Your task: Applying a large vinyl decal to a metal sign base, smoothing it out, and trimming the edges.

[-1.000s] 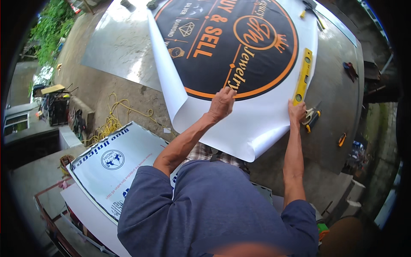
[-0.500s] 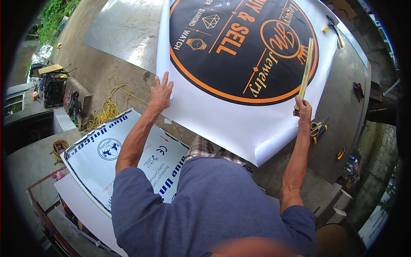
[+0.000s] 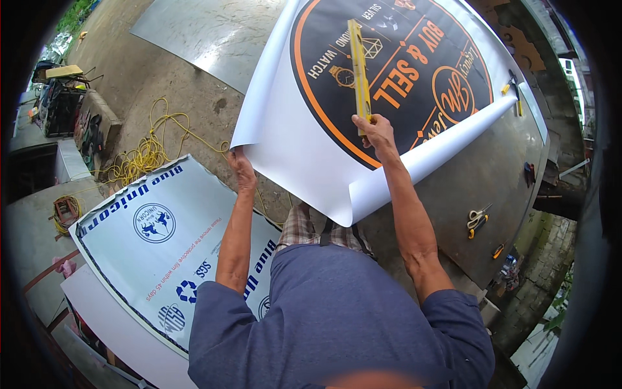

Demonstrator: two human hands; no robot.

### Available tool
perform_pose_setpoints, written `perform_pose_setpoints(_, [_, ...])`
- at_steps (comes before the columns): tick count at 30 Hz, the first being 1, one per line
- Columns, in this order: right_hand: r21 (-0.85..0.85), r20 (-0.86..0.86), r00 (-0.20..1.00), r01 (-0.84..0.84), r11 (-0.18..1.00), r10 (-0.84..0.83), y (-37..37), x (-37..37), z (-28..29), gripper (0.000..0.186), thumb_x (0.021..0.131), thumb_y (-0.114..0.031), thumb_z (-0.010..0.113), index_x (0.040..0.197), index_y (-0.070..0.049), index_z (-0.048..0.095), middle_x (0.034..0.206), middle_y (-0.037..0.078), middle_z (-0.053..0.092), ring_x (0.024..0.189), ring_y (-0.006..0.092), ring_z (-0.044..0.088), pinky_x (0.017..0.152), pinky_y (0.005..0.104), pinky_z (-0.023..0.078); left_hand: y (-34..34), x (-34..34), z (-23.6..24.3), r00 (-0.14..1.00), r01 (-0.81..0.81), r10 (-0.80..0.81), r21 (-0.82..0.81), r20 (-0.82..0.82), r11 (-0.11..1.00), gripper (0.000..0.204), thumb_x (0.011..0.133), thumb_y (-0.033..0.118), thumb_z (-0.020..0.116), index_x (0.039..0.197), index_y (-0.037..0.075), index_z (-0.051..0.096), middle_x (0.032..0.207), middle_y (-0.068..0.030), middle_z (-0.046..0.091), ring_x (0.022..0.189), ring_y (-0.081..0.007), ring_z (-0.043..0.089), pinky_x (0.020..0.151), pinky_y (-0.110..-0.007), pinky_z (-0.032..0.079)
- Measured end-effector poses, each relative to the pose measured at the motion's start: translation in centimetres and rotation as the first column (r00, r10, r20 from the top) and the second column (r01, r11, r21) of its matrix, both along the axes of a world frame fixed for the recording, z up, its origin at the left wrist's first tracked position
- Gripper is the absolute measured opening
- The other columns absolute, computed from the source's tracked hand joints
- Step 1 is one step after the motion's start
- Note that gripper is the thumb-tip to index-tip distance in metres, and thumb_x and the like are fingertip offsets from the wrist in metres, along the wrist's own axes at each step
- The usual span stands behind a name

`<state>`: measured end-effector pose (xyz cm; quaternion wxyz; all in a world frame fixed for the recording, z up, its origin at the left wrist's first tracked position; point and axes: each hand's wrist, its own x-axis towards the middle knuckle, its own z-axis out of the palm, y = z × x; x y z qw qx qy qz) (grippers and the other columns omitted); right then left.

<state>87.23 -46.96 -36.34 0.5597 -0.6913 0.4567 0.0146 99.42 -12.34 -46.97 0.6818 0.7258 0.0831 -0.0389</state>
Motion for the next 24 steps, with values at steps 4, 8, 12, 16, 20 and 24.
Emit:
perform_pose_setpoints(4, [-0.096,-0.154,0.975,-0.174,0.980,0.158,4.3,9.7,-0.7,0.064,0.075,-0.056,0.076,0.098,0.003,0.067,0.083,0.015,0.072,0.071,0.0244,0.071,0.063,0.0334,0.059,-0.4,-0.4,-2.8,0.988,-0.115,0.109,-0.053,-0.111,0.992,0.059,0.102,0.049,0.050,0.111,-0.008,0.064,0.095,-0.0065,0.066,0.085,-0.0172,0.058,0.079,-0.032,0.045])
perform_pose_setpoints(8, [-0.229,-0.211,0.964,-0.209,0.951,0.161,7.6,17.7,-4.5,0.066,0.078,-0.051,0.072,0.107,0.008,0.064,0.110,0.025,0.069,0.108,0.0383,0.067,0.095,0.0440,0.053,-0.3,0.4,-2.1,0.958,-0.148,0.088,-0.206,-0.274,0.967,0.064,0.102,0.055,0.048,0.112,-0.005,0.066,0.101,-0.0051,0.066,0.087,-0.0179,0.060,0.079,-0.033,0.047])
perform_pose_setpoints(12, [-0.379,-0.296,0.929,-0.329,0.865,0.224,9.6,20.4,-4.3,0.082,0.078,-0.045,0.072,0.128,0.013,0.043,0.116,0.029,0.065,0.110,0.0418,0.066,0.096,0.0463,0.052,1.4,2.4,-2.3,0.984,-0.141,0.140,-0.005,-0.107,0.990,0.046,0.094,0.032,0.066,0.123,-0.004,0.061,0.108,-0.0091,0.067,0.091,-0.0216,0.065,0.080,-0.033,0.051])
perform_pose_setpoints(16, [-0.375,-0.382,0.870,-0.454,0.808,0.312,9.4,20.8,-5.0,0.090,0.077,-0.045,0.072,0.134,0.014,0.035,0.119,0.030,0.063,0.110,0.0425,0.066,0.094,0.0461,0.053,0.2,6.5,4.0,0.941,-0.150,0.009,0.392,0.339,0.907,0.058,0.078,0.009,0.079,0.132,0.003,0.059,0.105,-0.0103,0.068,0.081,-0.0198,0.069,0.071,-0.030,0.055])
perform_pose_setpoints(20, [-0.469,-0.370,0.855,-0.511,0.721,0.365,9.7,21.2,-5.2,0.113,0.075,-0.050,0.071,0.147,0.019,0.017,0.108,0.027,0.068,0.102,0.0401,0.068,0.088,0.0433,0.054,1.2,10.4,6.7,0.869,0.040,-0.266,0.476,0.418,0.878,0.049,0.079,0.016,0.082,0.125,0.008,0.067,0.093,-0.0060,0.070,0.073,-0.0113,0.067,0.064,-0.028,0.054])
perform_pose_setpoints(24, [-0.427,-0.386,0.840,-0.529,0.734,0.381,10.4,23.8,-4.5,0.115,0.076,-0.051,0.070,0.148,0.019,0.016,0.102,0.024,0.070,0.095,0.0372,0.070,0.085,0.0417,0.054,2.3,10.2,3.0,0.868,0.038,-0.147,0.231,0.474,0.972,0.027,0.087,0.017,0.075,0.111,0.004,0.071,0.081,-0.0007,0.067,0.066,-0.0098,0.060,0.060,-0.027,0.049])
